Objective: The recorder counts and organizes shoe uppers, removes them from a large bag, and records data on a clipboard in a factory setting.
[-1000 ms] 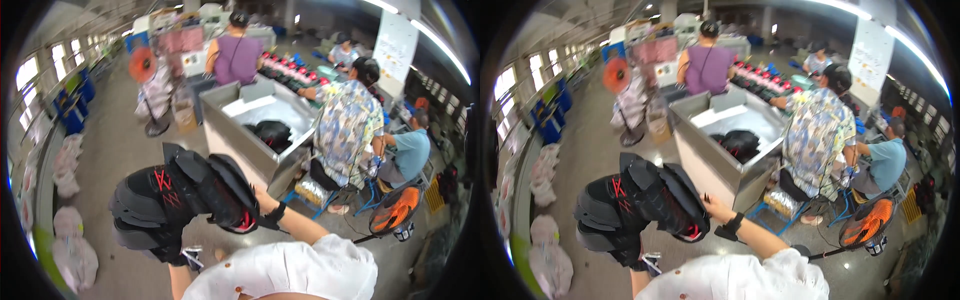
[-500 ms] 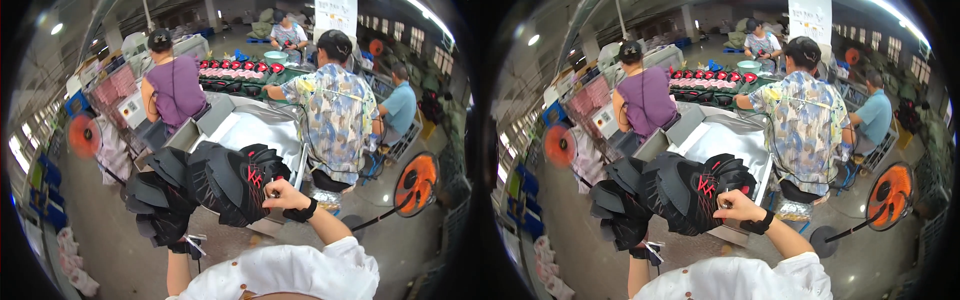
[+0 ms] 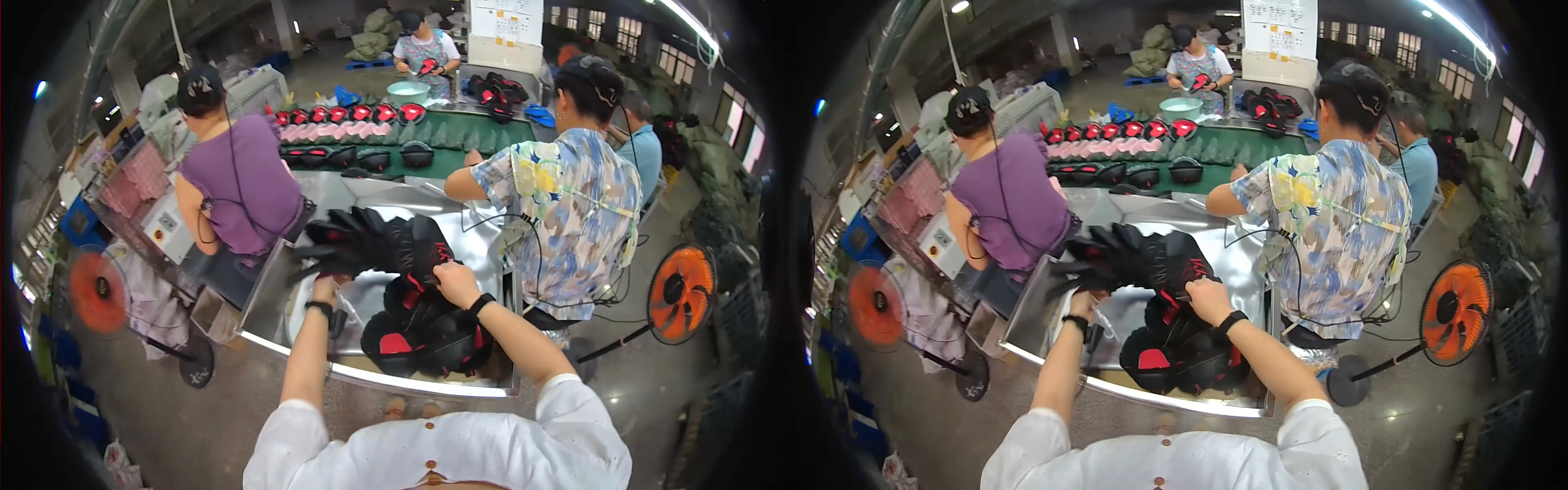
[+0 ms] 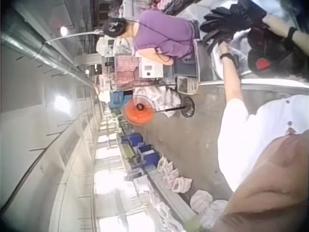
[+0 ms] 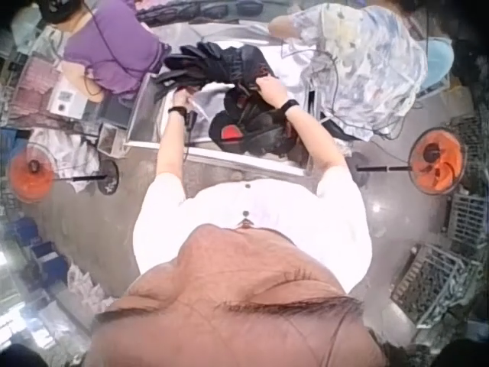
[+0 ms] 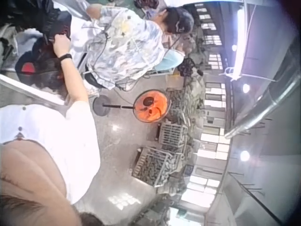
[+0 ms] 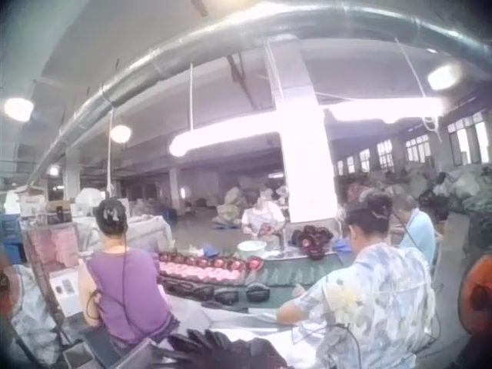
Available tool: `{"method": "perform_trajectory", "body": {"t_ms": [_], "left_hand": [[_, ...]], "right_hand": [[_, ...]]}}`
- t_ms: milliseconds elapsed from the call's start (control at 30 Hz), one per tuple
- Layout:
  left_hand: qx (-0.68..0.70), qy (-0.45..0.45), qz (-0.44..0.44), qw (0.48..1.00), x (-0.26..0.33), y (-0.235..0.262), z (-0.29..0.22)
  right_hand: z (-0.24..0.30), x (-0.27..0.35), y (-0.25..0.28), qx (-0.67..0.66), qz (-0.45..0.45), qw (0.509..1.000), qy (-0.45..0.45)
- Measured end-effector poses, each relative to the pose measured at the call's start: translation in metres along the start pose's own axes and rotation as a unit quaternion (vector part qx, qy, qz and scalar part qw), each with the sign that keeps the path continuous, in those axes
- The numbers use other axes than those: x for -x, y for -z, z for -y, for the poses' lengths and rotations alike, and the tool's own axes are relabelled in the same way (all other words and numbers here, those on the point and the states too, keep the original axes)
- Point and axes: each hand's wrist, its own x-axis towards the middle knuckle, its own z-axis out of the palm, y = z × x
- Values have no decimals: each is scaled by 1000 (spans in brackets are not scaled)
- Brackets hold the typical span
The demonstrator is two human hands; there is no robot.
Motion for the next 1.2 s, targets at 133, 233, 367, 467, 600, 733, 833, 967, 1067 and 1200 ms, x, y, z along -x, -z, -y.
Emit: {"method": "perform_trajectory", "body": {"t_ms": [133,233,367,467,600,733,833,967,1067,1200], "left_hand": [[272,199,-56,940,-55,-60,-18],[349,181,-106,913,-64,-26,-38],[415,-59,-207,884,-65,19,-34],[450,-348,-205,796,0,72,-88],[417,-453,-132,777,85,96,-144],[407,-548,-69,728,145,130,-218],[231,-710,62,662,211,106,-306],[206,-820,193,498,324,87,-429],[191,-837,226,461,385,86,-519],[434,-763,365,312,428,95,-622]], "right_hand": [[-20,9,-40,70,192,978,-39],[-6,5,-30,16,205,975,-87],[11,5,-15,10,158,982,-105],[30,25,19,-132,-31,972,-190],[89,72,102,-408,-65,877,-246],[134,179,199,-536,-138,781,-290],[169,295,246,-474,-346,733,-345],[219,462,288,-259,-534,642,-486],[243,598,301,-160,-579,546,-584],[254,722,284,-97,-501,434,-742]]}}
